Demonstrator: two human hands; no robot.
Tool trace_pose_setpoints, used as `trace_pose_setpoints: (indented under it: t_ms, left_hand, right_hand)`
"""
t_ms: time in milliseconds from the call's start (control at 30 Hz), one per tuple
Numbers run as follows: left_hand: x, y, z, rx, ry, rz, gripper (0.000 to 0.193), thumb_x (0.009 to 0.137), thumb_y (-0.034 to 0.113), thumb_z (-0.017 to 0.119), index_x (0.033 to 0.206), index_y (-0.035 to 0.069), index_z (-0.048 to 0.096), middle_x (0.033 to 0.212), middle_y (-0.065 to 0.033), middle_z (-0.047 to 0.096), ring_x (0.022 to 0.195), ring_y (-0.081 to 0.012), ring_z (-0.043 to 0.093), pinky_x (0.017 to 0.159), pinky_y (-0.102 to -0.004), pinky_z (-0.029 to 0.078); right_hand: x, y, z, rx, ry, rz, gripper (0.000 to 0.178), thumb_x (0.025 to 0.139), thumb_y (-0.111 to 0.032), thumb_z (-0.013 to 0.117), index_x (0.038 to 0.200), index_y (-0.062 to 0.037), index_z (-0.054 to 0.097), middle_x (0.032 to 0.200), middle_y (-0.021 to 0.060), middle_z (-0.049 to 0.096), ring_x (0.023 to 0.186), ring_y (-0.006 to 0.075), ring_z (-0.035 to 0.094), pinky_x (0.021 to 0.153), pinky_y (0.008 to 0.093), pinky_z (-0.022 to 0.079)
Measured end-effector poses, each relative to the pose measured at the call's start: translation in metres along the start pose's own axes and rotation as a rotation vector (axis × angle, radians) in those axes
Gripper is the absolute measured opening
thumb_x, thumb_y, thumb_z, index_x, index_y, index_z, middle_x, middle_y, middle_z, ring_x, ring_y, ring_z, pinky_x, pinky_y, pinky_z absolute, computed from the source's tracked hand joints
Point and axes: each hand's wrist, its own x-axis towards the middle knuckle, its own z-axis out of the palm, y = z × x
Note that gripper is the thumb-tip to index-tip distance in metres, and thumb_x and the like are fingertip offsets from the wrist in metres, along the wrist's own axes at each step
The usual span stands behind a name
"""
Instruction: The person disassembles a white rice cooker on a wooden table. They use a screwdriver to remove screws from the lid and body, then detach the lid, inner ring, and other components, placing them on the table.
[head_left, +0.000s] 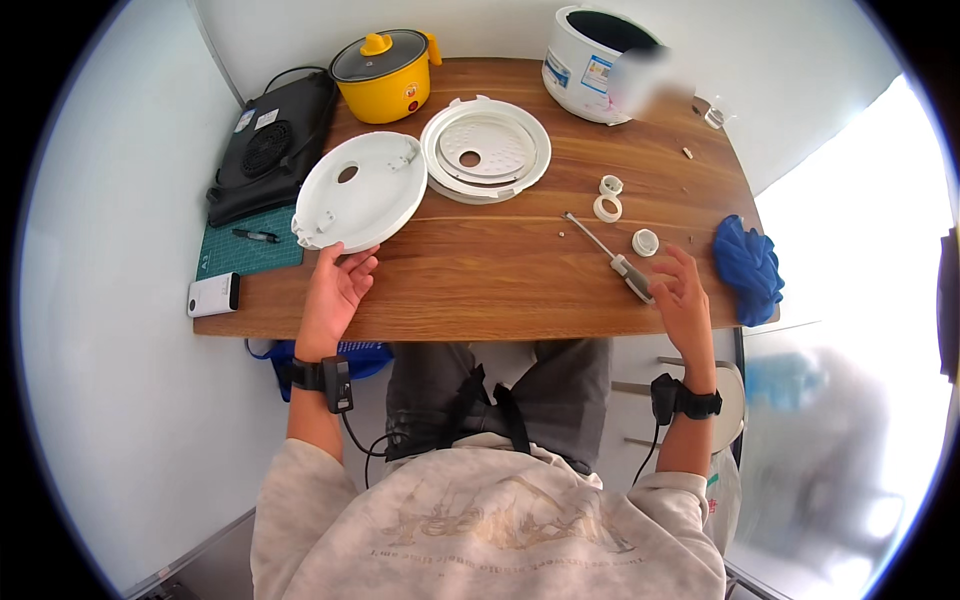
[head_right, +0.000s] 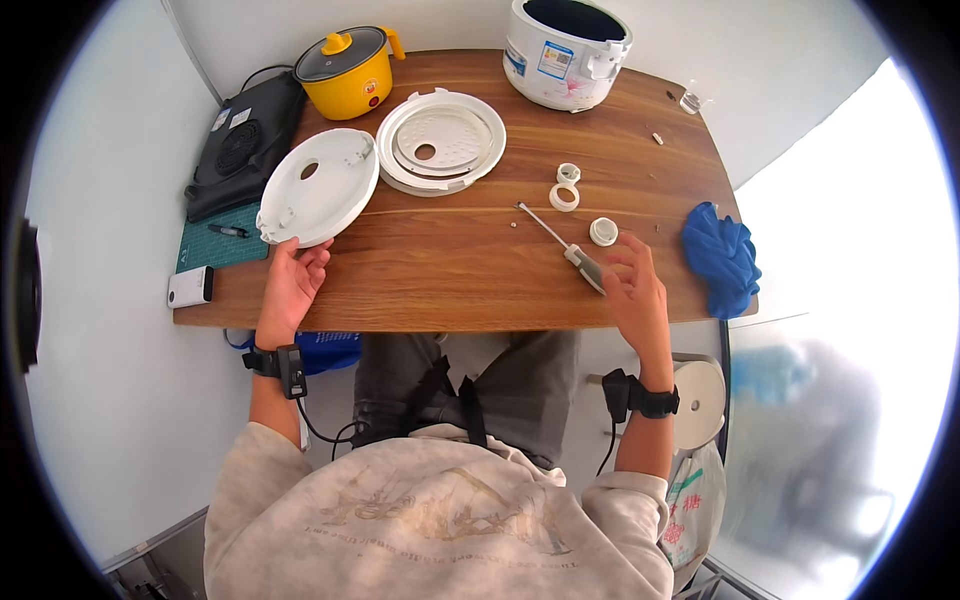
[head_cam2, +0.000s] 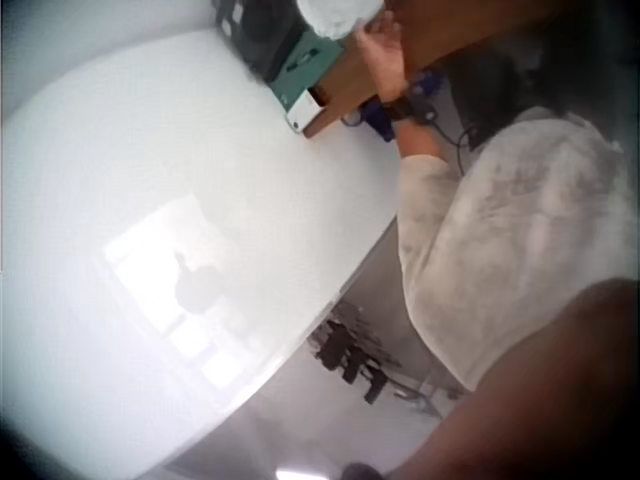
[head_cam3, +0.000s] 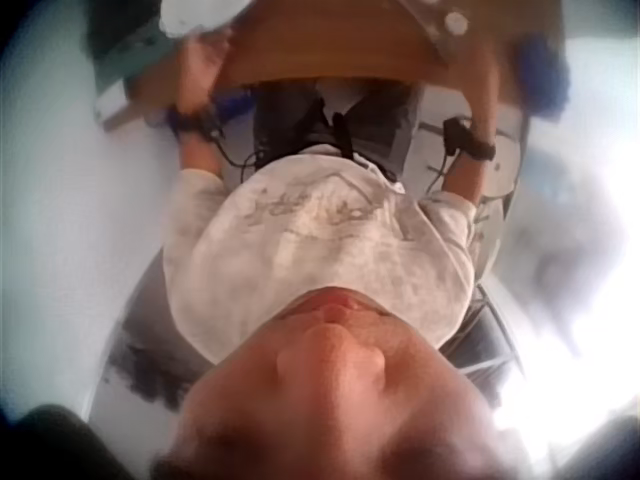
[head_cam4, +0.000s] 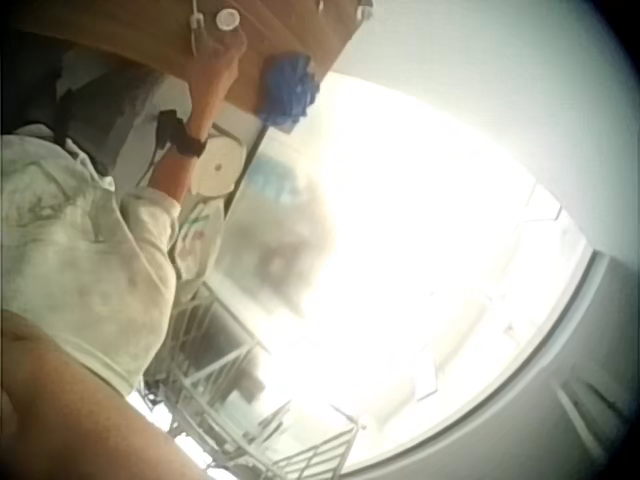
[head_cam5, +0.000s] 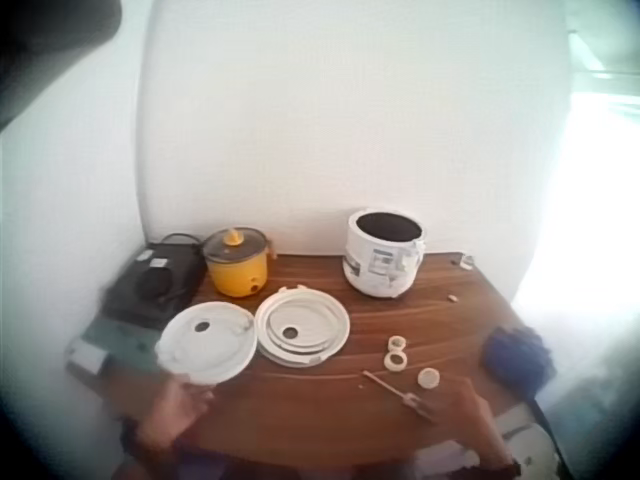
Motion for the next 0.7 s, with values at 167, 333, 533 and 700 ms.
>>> trace_pose_setpoints:
  t_ms: [167, 333, 533, 700]
  left_hand:
    - [0.021, 0.003, -0.007, 0.005, 0.044, 0.035, 0.042, 0.103, 0.033, 0.055, 0.131, 0.002, 0.053, 0.115, -0.0147, 0.069, 0.087, -0.0123, 0.066, 0.073, -0.0232, 0.057]
    - [0.036, 0.011, -0.014, 0.014, 0.063, 0.026, 0.043, 0.103, 0.038, 0.054, 0.129, 0.004, 0.055, 0.114, -0.0101, 0.069, 0.083, -0.0085, 0.063, 0.07, -0.0203, 0.054]
    - [0.041, 0.012, -0.019, -0.02, 0.07, 0.049, 0.044, 0.103, 0.042, 0.055, 0.128, 0.006, 0.055, 0.11, -0.0105, 0.069, 0.084, -0.0111, 0.063, 0.073, -0.0243, 0.055]
    - [0.032, 0.004, -0.012, -0.019, 0.087, 0.097, 0.039, 0.102, 0.04, 0.059, 0.124, 0.007, 0.054, 0.107, -0.0106, 0.069, 0.085, -0.0131, 0.063, 0.076, -0.0274, 0.055]
  right_hand:
    - [-0.02, 0.027, -0.017, 0.061, 0.094, 0.07, 0.051, 0.094, -0.006, 0.059, 0.144, -0.009, 0.047, 0.119, 0.0135, 0.068, 0.091, 0.0172, 0.07, 0.076, 0.0293, 0.055]
    - [-0.022, 0.043, -0.014, 0.184, 0.119, 0.082, 0.05, 0.095, -0.006, 0.06, 0.143, -0.0082, 0.047, 0.116, 0.0126, 0.069, 0.09, 0.0138, 0.069, 0.072, 0.0274, 0.054]
    - [-0.024, 0.049, 0.003, 0.037, 0.108, 0.013, 0.048, 0.095, -0.007, 0.061, 0.142, -0.007, 0.047, 0.114, 0.0125, 0.07, 0.088, 0.0139, 0.068, 0.072, 0.0274, 0.054]
    - [-0.022, 0.053, 0.001, 0.124, 0.101, 0.094, 0.048, 0.096, -0.008, 0.061, 0.142, -0.0069, 0.047, 0.114, 0.013, 0.07, 0.089, 0.0161, 0.069, 0.073, 0.0295, 0.056]
